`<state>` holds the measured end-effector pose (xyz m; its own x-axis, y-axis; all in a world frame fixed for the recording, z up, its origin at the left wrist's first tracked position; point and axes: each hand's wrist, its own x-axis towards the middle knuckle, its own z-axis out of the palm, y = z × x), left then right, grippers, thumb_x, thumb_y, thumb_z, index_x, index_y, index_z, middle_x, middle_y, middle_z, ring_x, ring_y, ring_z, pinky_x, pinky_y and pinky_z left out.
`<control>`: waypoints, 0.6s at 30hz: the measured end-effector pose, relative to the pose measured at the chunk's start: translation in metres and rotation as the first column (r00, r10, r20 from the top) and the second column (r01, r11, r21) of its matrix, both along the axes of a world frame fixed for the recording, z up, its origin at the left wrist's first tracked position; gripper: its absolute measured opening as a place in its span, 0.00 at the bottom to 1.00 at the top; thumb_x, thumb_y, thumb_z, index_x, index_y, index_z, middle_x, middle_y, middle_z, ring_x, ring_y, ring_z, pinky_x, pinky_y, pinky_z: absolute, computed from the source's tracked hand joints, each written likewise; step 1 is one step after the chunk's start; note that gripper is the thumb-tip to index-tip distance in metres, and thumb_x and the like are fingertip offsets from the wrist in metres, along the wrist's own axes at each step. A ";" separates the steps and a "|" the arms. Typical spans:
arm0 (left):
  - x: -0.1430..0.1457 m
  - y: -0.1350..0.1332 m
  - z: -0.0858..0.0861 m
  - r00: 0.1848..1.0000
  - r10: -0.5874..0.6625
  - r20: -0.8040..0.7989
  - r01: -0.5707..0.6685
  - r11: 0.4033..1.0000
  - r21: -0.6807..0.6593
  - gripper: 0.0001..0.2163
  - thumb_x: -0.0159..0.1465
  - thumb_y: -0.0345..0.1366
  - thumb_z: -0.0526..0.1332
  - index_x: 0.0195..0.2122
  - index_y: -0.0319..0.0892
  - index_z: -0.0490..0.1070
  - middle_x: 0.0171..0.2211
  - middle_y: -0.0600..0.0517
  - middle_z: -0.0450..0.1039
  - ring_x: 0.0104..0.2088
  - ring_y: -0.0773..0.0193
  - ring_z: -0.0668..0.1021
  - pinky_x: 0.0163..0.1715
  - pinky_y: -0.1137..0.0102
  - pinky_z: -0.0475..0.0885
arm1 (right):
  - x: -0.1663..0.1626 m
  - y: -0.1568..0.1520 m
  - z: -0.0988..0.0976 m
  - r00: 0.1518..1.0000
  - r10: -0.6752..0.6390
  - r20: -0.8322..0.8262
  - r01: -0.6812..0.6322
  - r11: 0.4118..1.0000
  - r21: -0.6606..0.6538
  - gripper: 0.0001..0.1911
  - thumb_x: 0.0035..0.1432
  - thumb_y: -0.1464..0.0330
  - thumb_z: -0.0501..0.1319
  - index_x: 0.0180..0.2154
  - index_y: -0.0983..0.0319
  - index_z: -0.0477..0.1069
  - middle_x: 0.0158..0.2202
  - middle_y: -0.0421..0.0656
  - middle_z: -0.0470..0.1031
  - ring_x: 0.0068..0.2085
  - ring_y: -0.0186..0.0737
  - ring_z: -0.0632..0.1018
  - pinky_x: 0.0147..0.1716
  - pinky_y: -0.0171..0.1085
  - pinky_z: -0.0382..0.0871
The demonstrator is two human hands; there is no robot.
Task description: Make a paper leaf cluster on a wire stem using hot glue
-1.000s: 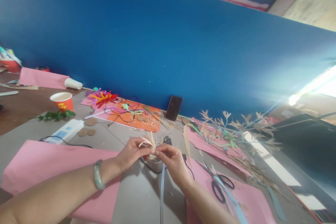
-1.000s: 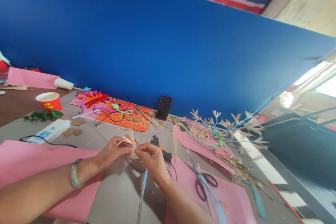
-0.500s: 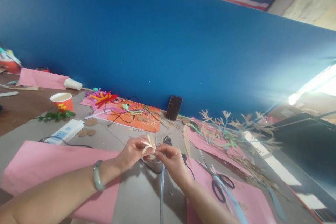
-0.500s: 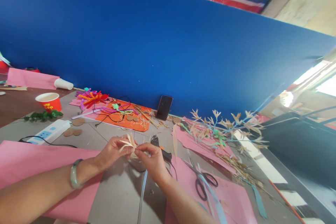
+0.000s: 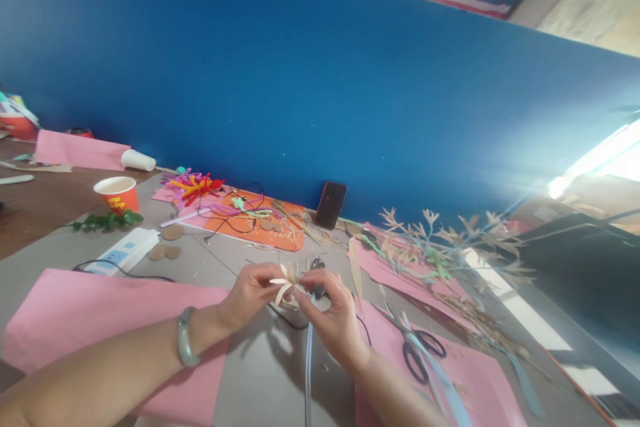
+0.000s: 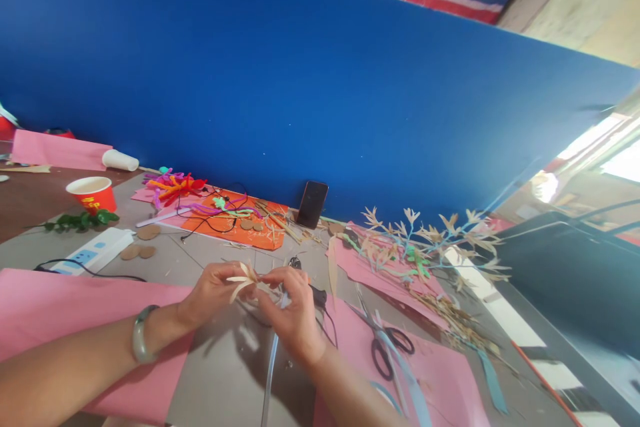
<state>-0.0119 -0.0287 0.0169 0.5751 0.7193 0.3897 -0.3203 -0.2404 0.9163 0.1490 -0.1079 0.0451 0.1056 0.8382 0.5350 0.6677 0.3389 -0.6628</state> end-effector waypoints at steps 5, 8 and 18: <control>0.000 -0.002 -0.005 1.000 0.022 0.008 -0.023 0.997 0.071 0.08 0.61 0.36 0.64 0.27 0.38 0.77 0.28 0.48 0.75 0.31 0.62 0.75 0.35 0.70 0.69 | 0.001 0.002 -0.004 0.997 0.021 0.076 -0.029 0.995 0.094 0.03 0.55 0.70 0.65 0.32 0.58 0.71 0.30 0.39 0.76 0.32 0.39 0.74 0.38 0.41 0.61; 0.001 -0.002 -0.008 0.999 0.039 0.031 -0.042 0.995 0.096 0.07 0.61 0.35 0.64 0.28 0.39 0.77 0.29 0.48 0.76 0.32 0.62 0.76 0.36 0.69 0.70 | 0.002 0.002 -0.006 0.994 0.030 0.101 -0.043 0.991 0.125 0.04 0.55 0.72 0.64 0.32 0.58 0.71 0.31 0.39 0.76 0.33 0.39 0.74 0.39 0.41 0.61; -0.001 -0.002 -0.013 0.988 0.147 -0.035 -0.136 0.965 0.224 0.04 0.60 0.33 0.65 0.30 0.41 0.78 0.33 0.49 0.78 0.34 0.64 0.78 0.37 0.72 0.72 | 0.000 0.001 -0.005 0.992 0.049 0.120 -0.066 0.988 0.138 0.05 0.55 0.74 0.63 0.31 0.59 0.70 0.31 0.38 0.75 0.33 0.38 0.75 0.39 0.41 0.60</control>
